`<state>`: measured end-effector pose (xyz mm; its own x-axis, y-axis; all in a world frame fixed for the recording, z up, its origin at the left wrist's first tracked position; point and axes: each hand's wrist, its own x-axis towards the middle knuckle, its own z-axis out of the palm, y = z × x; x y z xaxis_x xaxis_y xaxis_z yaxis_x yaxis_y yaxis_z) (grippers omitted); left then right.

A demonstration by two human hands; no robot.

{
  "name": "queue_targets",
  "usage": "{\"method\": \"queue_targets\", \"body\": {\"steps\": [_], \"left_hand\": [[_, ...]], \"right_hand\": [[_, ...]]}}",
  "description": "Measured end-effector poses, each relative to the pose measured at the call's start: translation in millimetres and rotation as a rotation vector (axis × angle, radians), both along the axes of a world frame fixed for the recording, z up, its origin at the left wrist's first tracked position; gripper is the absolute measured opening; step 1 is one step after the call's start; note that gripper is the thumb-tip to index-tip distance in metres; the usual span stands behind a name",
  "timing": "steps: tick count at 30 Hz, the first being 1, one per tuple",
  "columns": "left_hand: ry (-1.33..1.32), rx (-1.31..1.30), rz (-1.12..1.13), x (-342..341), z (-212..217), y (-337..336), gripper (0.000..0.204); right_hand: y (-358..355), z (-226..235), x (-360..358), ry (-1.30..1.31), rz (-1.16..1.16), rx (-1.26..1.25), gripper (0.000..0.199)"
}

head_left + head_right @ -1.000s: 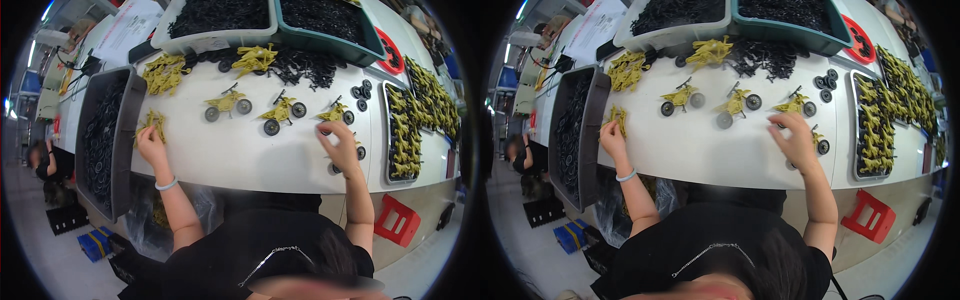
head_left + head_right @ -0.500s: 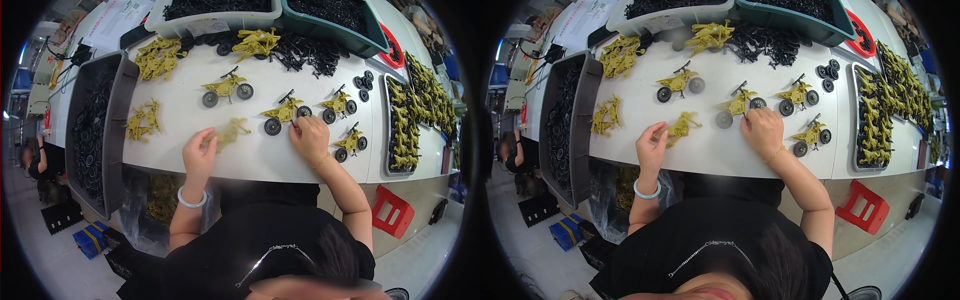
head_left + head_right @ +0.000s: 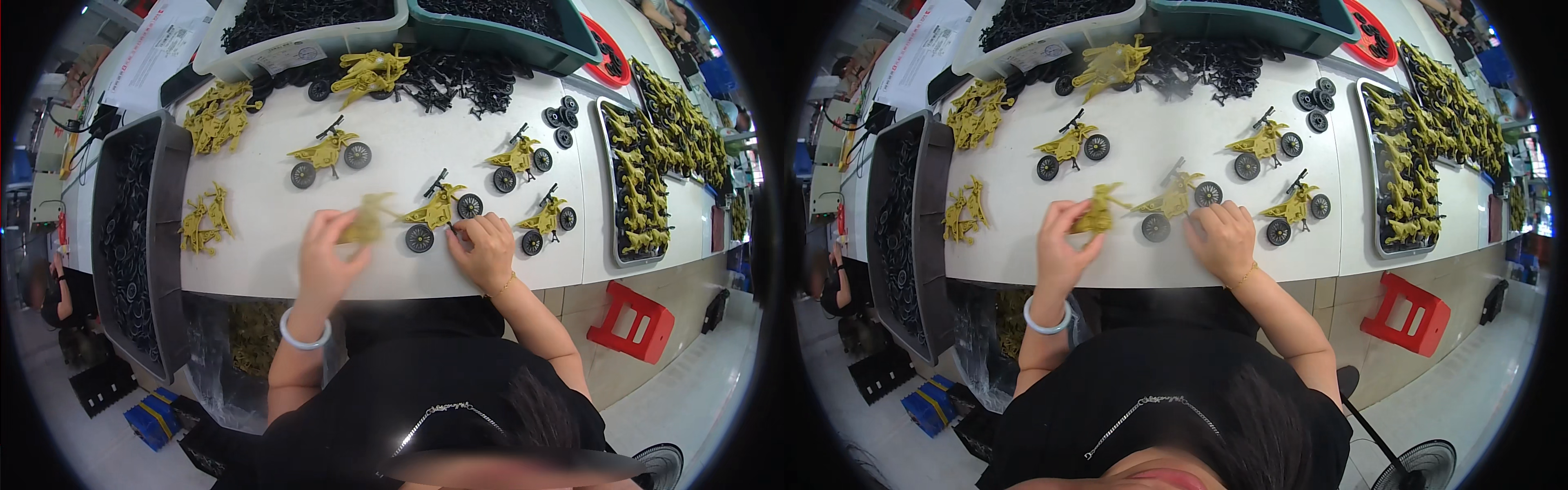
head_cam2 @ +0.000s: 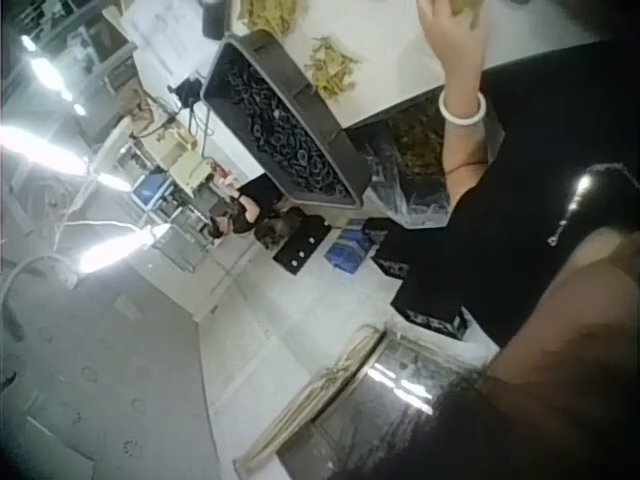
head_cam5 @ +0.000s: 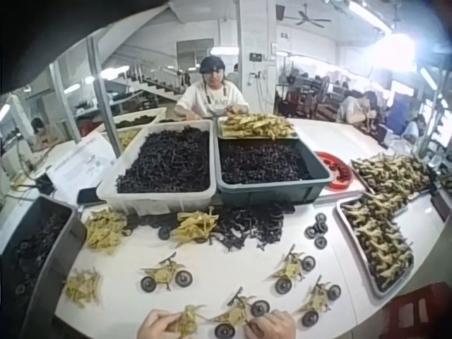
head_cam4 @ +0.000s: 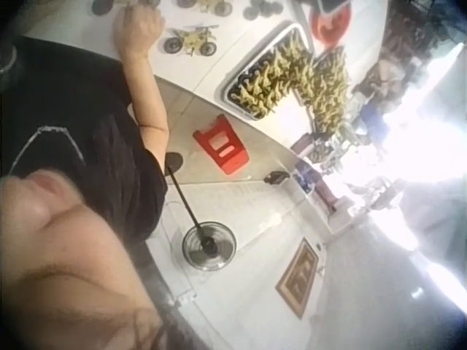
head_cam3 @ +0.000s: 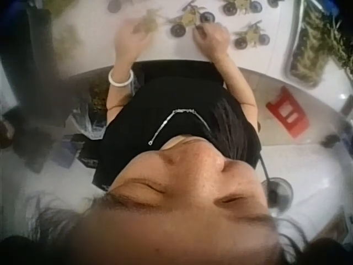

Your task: The person assembles toy motorcycles by attaching wheels and handlebars to plastic frame parts and pressing the halves together, then places the assembled toys onto a tray. Afterward, the person retrieves more plastic motorcycle frame parts from a bag below and sets them on the table.

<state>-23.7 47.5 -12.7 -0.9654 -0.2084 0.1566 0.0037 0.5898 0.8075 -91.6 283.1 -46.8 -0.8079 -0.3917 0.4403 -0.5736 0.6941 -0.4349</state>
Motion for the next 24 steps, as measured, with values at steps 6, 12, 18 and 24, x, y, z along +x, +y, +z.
{"method": "queue_targets", "body": {"steps": [6,12,18,24], "left_hand": [[0.148,-0.246,-0.167,-36.2,-4.7,72.4,0.042],[0.179,-0.328,-0.123,-36.4,-15.1,79.0,0.037],[0.128,-0.335,-0.128,-35.5,-14.3,79.3,0.033],[0.124,-0.249,-0.131,-39.3,-15.5,80.3,0.033]], "right_hand": [[5.1,-4.4,0.4,0.009,0.031,0.012,0.014],[5.2,-8.0,-1.5,0.005,0.041,0.002,0.015],[5.5,-8.7,-3.4,0.001,0.053,0.008,0.017],[4.7,-7.2,-3.2,-0.006,0.051,-0.007,0.017]]}}
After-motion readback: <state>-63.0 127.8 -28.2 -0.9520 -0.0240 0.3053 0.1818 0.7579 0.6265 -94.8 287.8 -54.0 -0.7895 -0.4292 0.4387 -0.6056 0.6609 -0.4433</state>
